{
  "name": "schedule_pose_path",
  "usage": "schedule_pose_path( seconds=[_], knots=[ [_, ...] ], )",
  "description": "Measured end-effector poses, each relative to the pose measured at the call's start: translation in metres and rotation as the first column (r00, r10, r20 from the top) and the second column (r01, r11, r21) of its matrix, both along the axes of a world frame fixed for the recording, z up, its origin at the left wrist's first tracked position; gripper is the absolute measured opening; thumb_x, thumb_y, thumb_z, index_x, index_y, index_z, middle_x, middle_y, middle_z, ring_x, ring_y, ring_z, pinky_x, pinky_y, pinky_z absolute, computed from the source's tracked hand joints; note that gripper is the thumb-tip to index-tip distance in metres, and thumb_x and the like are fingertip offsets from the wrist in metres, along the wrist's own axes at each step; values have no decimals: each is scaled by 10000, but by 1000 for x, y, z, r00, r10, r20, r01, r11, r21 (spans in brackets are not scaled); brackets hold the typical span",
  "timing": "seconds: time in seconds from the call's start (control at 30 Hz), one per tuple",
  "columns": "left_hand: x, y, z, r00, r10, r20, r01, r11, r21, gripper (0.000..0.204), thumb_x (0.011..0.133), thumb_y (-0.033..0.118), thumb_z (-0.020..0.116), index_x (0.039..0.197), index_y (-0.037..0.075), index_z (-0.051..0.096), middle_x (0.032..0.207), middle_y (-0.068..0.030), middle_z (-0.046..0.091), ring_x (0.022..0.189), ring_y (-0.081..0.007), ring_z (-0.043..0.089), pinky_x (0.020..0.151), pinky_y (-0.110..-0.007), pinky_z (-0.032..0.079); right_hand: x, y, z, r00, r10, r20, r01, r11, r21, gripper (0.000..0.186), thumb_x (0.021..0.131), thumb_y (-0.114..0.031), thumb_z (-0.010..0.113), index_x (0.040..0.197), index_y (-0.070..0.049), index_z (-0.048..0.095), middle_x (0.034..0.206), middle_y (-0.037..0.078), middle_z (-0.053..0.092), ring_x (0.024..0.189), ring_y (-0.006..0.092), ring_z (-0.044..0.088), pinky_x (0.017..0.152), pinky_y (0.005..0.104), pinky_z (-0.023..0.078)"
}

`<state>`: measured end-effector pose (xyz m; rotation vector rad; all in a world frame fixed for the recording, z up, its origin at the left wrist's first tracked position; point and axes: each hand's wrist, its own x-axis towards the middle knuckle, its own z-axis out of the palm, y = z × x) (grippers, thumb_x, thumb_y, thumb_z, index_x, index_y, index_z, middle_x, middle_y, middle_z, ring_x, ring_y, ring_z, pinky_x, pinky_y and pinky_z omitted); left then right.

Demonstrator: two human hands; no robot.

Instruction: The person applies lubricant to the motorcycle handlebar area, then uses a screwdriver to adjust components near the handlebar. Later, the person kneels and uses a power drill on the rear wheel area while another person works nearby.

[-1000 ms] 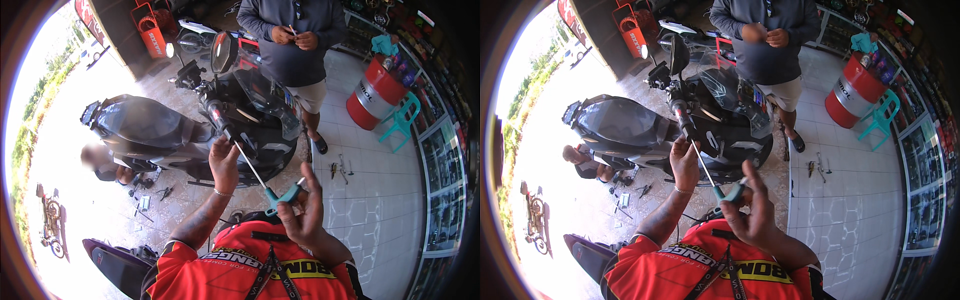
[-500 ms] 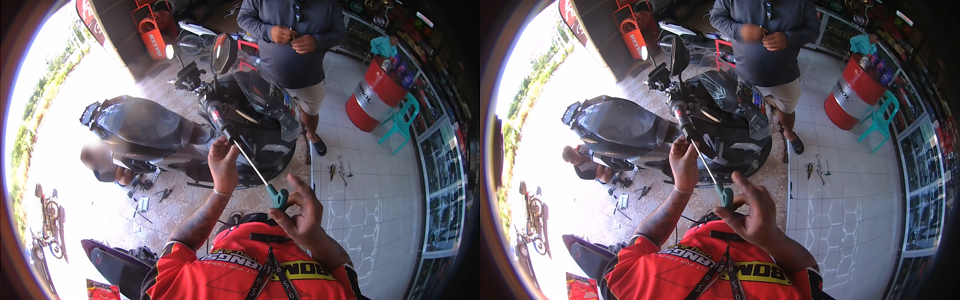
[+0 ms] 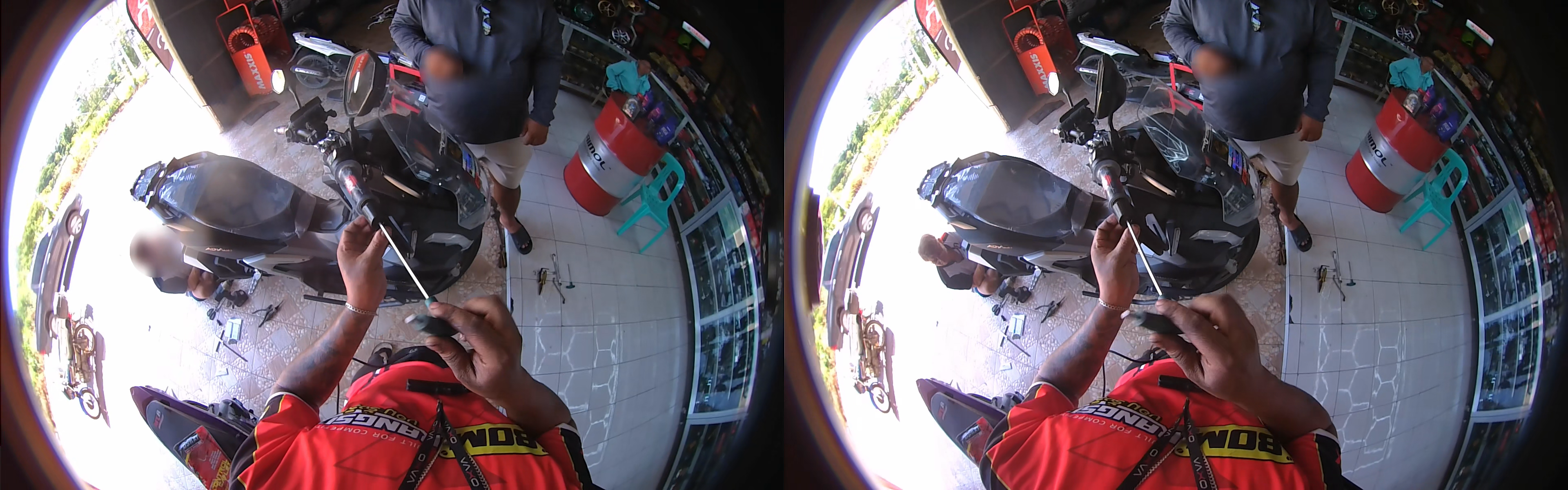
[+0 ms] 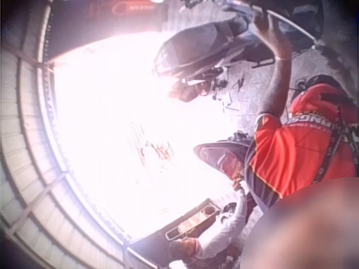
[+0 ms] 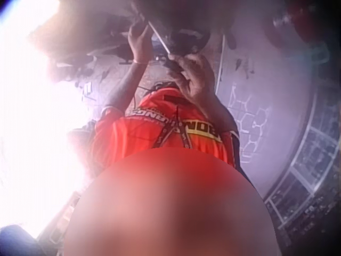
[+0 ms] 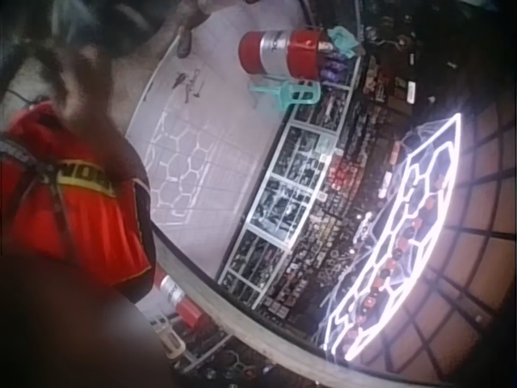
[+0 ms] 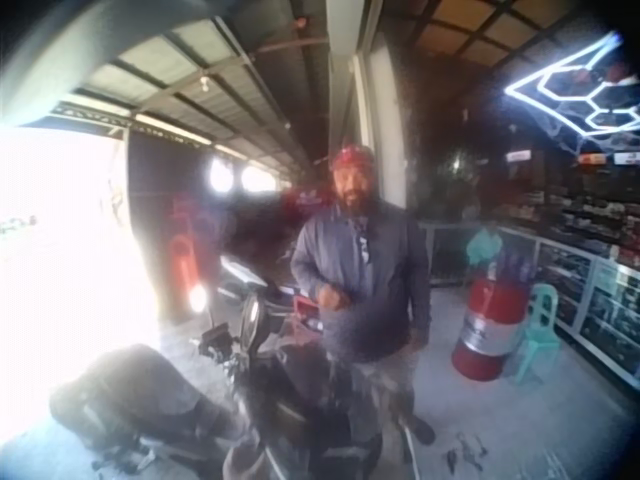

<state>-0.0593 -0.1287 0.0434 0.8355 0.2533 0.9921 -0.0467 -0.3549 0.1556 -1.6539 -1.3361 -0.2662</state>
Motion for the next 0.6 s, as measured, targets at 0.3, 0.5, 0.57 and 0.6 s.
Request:
schedule_pose_path(
  seconds=[0.3, 0.5, 0.57, 0.6],
  knots=[
    [1, 0, -2, 999, 0, 38, 0, 1000, 0, 290, 928, -47, 647, 1187, 33, 541, 999, -49, 674, 904, -111, 651, 808, -237, 518, 9, -4, -41, 285, 619, -732, -356, 777, 519, 406, 925, -79, 716, 1300, -44, 564, 1099, 94, 566, 939, 164, 650, 840, 305, 567],
    [4, 1, -6, 999, 10, 44, -9, 1000, -14, 283, 931, -44, 646, 1179, 47, 544, 994, -48, 674, 881, -106, 650, 787, -235, 517, 26, -4, -42, 955, -26, 294, -41, 975, 219, 385, 750, -311, 879, 1005, -67, 726, 1005, 55, 585, 844, 208, 628, 757, 367, 505],
    [5, 0, -7, 999, 17, 47, -16, 1000, -21, 283, 932, -39, 648, 1180, 48, 543, 1000, -49, 677, 882, -107, 652, 790, -235, 516, 23, -6, -40, 927, -62, 369, -2, 985, 170, 381, 768, -305, 868, 1027, -76, 708, 923, 39, 590, 829, 200, 629, 663, 332, 491],
    [5, -1, -7, 998, 17, 59, -15, 999, -28, 284, 932, -36, 650, 1182, 48, 542, 1005, -50, 678, 888, -108, 654, 793, -236, 516, 21, -8, -38, 910, -75, 408, 15, 989, 149, 380, 778, -302, 863, 1038, -81, 699, 882, 32, 593, 822, 195, 630, 615, 315, 485]
  ],
)
